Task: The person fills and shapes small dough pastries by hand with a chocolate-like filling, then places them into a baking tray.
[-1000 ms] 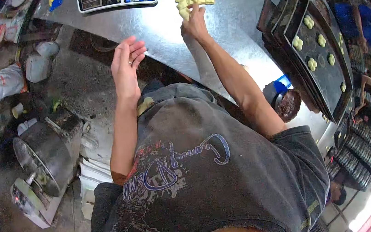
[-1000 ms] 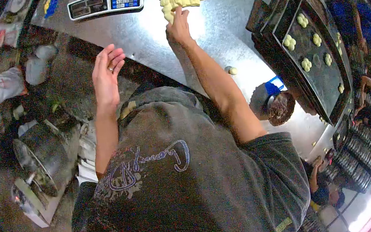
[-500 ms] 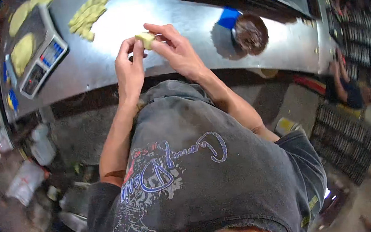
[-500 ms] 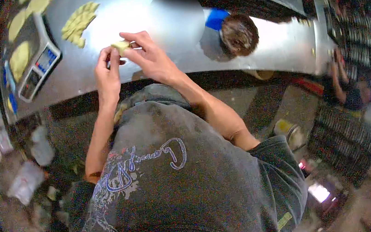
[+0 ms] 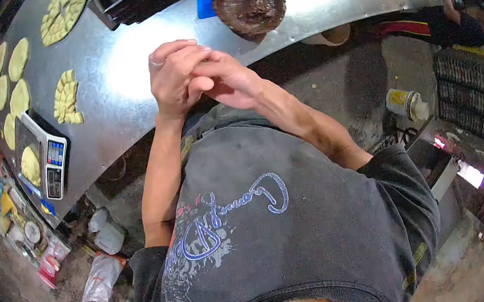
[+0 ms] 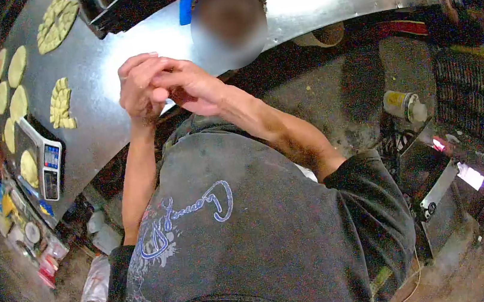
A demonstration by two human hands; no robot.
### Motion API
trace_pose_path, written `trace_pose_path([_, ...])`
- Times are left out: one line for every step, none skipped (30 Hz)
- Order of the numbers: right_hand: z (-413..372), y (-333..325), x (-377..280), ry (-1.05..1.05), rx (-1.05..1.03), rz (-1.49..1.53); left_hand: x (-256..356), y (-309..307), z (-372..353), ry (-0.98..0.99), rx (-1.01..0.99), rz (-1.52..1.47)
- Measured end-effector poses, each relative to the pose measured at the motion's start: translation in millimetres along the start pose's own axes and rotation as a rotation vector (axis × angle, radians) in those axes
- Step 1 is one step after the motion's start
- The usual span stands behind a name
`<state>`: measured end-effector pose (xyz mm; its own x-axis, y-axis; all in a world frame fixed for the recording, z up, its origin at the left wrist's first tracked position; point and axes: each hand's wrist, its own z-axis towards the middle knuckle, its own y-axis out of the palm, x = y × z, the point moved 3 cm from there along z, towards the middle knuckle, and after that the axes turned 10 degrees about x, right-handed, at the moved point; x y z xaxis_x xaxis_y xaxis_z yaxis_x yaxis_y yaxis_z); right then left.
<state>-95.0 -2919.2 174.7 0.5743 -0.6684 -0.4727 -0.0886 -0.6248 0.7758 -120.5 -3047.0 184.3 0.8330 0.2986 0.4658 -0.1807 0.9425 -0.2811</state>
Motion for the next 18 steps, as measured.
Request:
trace_pose_path([3,-15,-3,0.044,-0.014,0.059,-2,15,-7,-0.056,0.008,-0.047])
trace_pose_path([2,-29,-8,0.024,-0.014,0.043,-1,32,-13,-0.113,0.019,-0.089])
trace_pose_path([4,-42,-19,0.020,0.025,-0.063,-1,48,-18,-0.170,0.034,-0.125])
trace_pose_path([4,-52,-33,0.021,0.062,-0.170,1,61,-21,-0.193,0.031,-0.070])
trace_pose_path([5,-64,-46,0.028,0.097,-0.279,-2,70,-26,-0.219,-0.122,0.077])
trace_pose_path([16,-81,-63,-0.152,0.126,-0.583,-9,82,-41,-0.342,-0.100,0.041])
trace_pose_path([31,-99,-79,-0.337,0.138,-0.886,-18,97,-59,-0.466,-0.070,0.010])
trace_pose_path([44,-113,-93,-0.393,0.242,-1.039,-29,110,-76,-0.824,-0.096,-0.160])
trace_pose_path([56,-126,-104,-0.455,0.343,-1.188,-41,124,-91,-1.132,0.060,-0.380])
trace_pose_path([65,-141,-111,-0.512,0.334,-1.416,-51,137,-108,-1.430,0.128,-0.574])
trace_pose_path([76,-153,-113,-0.584,0.322,-1.641,-57,147,-120,-1.709,0.202,-0.785])
trace_pose_path([87,-165,-106,-0.388,0.374,-1.691,-59,154,-118,-1.739,0.242,-0.842])
trace_pose_path([91,-172,-95,-0.368,0.344,-1.770,-58,162,-117,-1.771,0.272,-0.906])
trace_pose_path([94,-176,-85,-0.352,0.320,-1.849,-57,167,-115,-1.799,0.297,-0.974])
trace_pose_path([98,-179,-79,-0.336,0.298,-1.933,-57,170,-113,-1.816,0.313,-0.948])
trace_pose_path([92,-162,-81,-0.337,0.242,-1.988,-56,174,-112,-1.832,0.331,-0.925])
trace_pose_path([95,-167,-86,-0.342,0.307,-1.894,-56,176,-111,-1.849,0.353,-0.901])
trace_pose_path([103,-174,-90,-0.345,0.368,-1.796,-56,177,-111,-1.855,0.378,-0.917])
